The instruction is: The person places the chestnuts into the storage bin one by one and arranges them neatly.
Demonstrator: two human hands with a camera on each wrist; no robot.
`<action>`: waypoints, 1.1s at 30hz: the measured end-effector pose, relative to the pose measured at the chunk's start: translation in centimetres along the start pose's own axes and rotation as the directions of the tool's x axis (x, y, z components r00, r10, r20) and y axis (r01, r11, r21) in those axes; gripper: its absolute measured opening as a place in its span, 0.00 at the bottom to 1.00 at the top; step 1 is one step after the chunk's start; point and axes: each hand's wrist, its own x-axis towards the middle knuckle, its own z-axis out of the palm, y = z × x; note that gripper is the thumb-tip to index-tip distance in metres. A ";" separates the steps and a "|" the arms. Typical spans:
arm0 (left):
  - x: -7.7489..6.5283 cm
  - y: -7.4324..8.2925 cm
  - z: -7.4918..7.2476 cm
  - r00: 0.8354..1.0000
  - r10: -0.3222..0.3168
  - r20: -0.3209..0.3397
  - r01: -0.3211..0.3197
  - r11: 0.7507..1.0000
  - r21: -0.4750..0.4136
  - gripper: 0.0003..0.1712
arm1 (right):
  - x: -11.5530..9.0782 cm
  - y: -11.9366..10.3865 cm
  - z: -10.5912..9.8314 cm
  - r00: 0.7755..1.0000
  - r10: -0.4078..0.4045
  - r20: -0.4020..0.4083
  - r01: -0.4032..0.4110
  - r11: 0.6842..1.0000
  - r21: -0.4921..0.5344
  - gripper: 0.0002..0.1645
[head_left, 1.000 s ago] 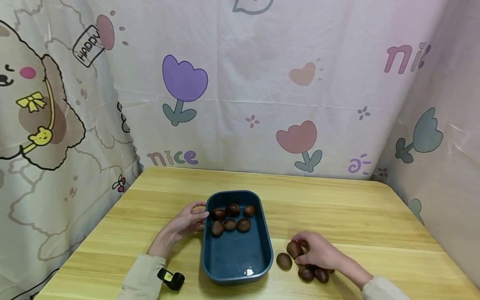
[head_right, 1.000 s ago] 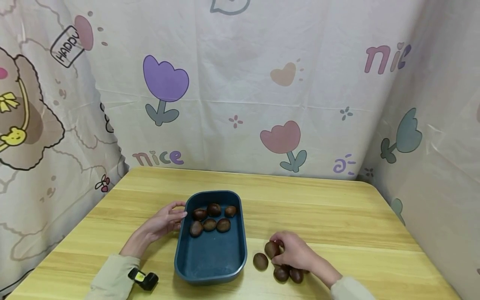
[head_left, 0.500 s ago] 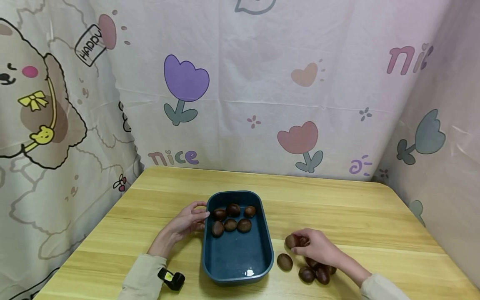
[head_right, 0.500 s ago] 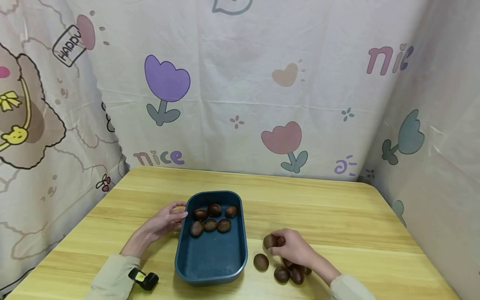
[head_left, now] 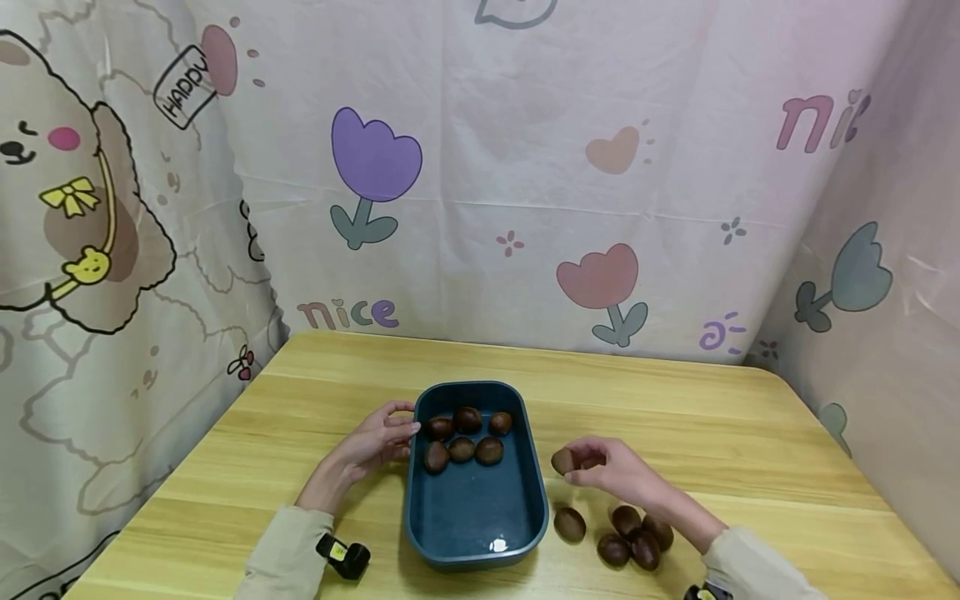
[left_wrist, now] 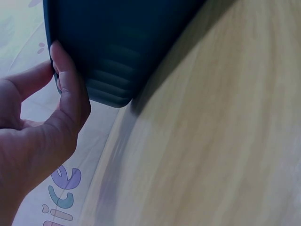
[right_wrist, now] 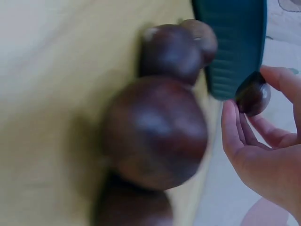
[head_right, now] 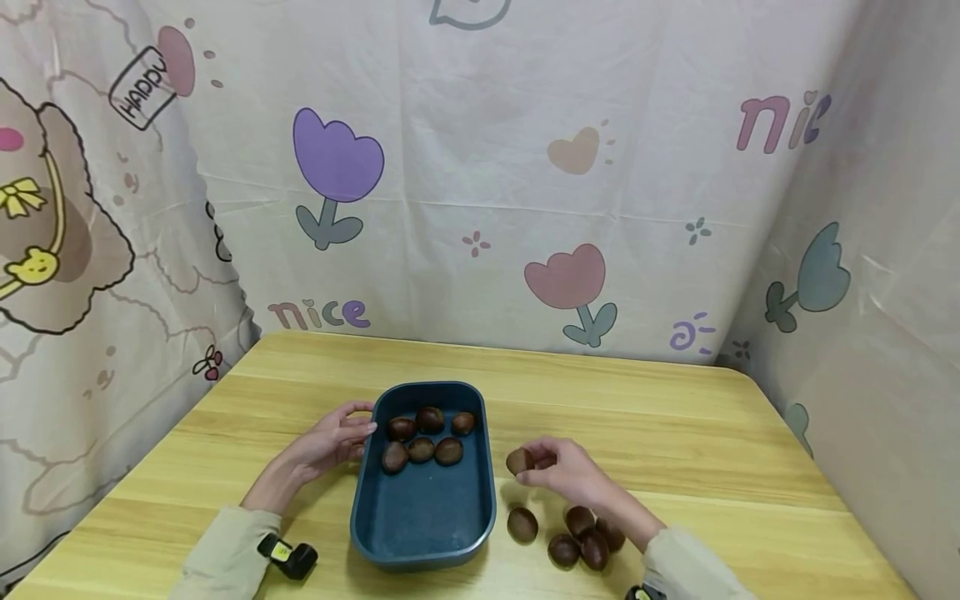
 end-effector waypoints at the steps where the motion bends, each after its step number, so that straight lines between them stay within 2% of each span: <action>1: 0.0 0.0 0.0 1.000 -0.001 -0.001 0.001 1.000 -0.002 0.27 | 0.2 -0.4 0.0 1.000 0.000 -0.007 0.000 1.000 -0.001 0.27; 4: -0.1 0.1 0.0 1.000 0.000 0.001 0.000 1.000 -0.001 0.26 | 0.9 -1.7 0.0 1.000 0.001 -0.015 -0.001 1.000 0.030 0.26; 7: -0.1 0.2 0.0 1.000 -0.002 0.000 0.002 1.000 0.006 0.27 | 1.5 -3.0 0.0 1.000 0.005 -0.009 -0.004 0.994 0.106 0.24; 12: 0.0 0.3 -0.1 1.000 -0.011 -0.006 0.011 1.000 0.017 0.28 | 2.6 -4.7 0.8 1.000 0.010 0.019 -0.013 0.983 0.185 0.23; 17: 0.0 0.2 -0.1 1.000 -0.011 -0.004 0.011 1.000 0.021 0.29 | 3.2 -6.1 2.2 0.998 0.046 0.048 -0.051 0.993 0.110 0.27; 21: -0.2 0.1 -0.1 1.000 -0.002 0.002 0.002 1.000 0.013 0.28 | 4.0 -7.0 3.0 0.997 0.050 0.058 -0.053 0.998 0.041 0.24; 28: -0.3 0.1 0.0 1.000 0.003 -0.002 -0.003 1.000 0.008 0.26 | 5.5 -7.7 4.9 0.992 0.003 0.122 -0.001 1.000 -0.014 0.22; 33: -0.1 0.1 0.0 1.000 0.002 -0.007 -0.002 1.000 0.008 0.27 | 6.4 -7.6 6.7 0.984 -0.039 0.173 0.037 0.999 0.015 0.22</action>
